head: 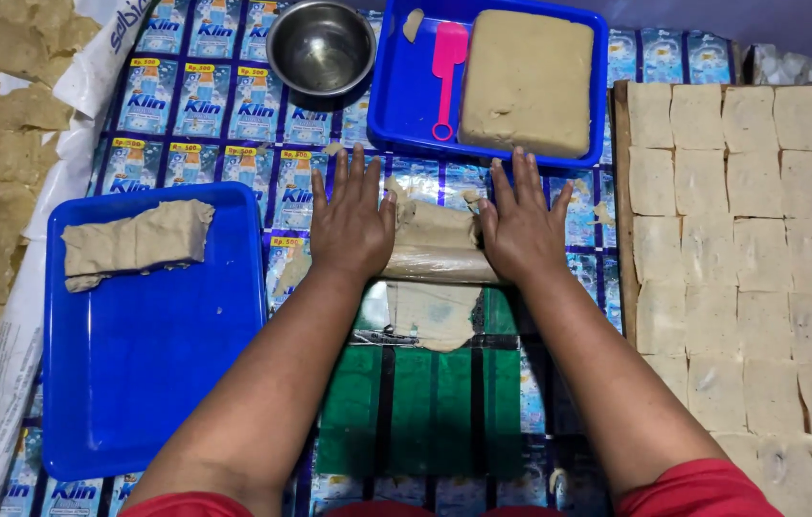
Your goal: Flattening dough using a wooden rolling pin and cutting it into squares.
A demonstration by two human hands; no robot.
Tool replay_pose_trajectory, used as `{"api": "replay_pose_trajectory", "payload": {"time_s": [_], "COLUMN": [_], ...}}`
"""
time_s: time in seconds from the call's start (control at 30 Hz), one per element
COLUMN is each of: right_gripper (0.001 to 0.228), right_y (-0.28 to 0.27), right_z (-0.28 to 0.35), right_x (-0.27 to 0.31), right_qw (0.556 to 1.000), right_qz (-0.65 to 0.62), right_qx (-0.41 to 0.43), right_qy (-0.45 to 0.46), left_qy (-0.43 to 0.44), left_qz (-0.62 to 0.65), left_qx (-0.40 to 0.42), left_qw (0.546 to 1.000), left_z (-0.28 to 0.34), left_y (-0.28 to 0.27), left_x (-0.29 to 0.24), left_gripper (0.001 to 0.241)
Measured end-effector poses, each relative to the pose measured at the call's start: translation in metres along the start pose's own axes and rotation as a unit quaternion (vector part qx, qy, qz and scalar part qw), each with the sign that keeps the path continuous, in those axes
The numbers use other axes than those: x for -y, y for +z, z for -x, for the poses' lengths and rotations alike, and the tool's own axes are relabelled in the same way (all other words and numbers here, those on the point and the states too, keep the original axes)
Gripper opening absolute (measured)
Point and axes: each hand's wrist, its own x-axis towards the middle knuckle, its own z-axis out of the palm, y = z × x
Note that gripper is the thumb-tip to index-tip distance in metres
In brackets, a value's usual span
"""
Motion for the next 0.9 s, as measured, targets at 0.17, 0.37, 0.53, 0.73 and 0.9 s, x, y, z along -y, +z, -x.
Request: {"api": "replay_pose_trajectory", "payload": {"time_s": [0.17,0.37,0.53,0.73,0.9], "right_gripper": [0.061,0.058,0.055,0.071,0.073], "right_y": [-0.004,0.005,0.012,0.017,0.006], "right_z": [0.018,0.072,0.118,0.144,0.217], "right_x": [0.007,0.015,0.01,-0.008,0.038], "right_qw": [1.0,0.997,0.995,0.982,0.997], "right_qz": [0.013,0.067,0.064,0.104,0.077], "right_qx": [0.022,0.04,-0.017,0.049,0.003], "right_qy": [-0.008,-0.026,-0.075,-0.152,0.02], "left_qy": [-0.004,0.01,0.069,0.102,0.2], "left_qz": [-0.007,-0.029,-0.026,-0.023,0.036], "left_qx": [-0.005,-0.015,-0.083,-0.133,-0.1], "left_qw": [1.0,0.999,0.994,0.985,0.974], "left_z": [0.021,0.084,0.129,0.113,0.07], "left_y": [0.003,0.009,0.027,0.036,0.002], "left_x": [0.001,-0.001,0.011,0.015,-0.03], "left_gripper": [0.058,0.054,0.047,0.051,0.036]}}
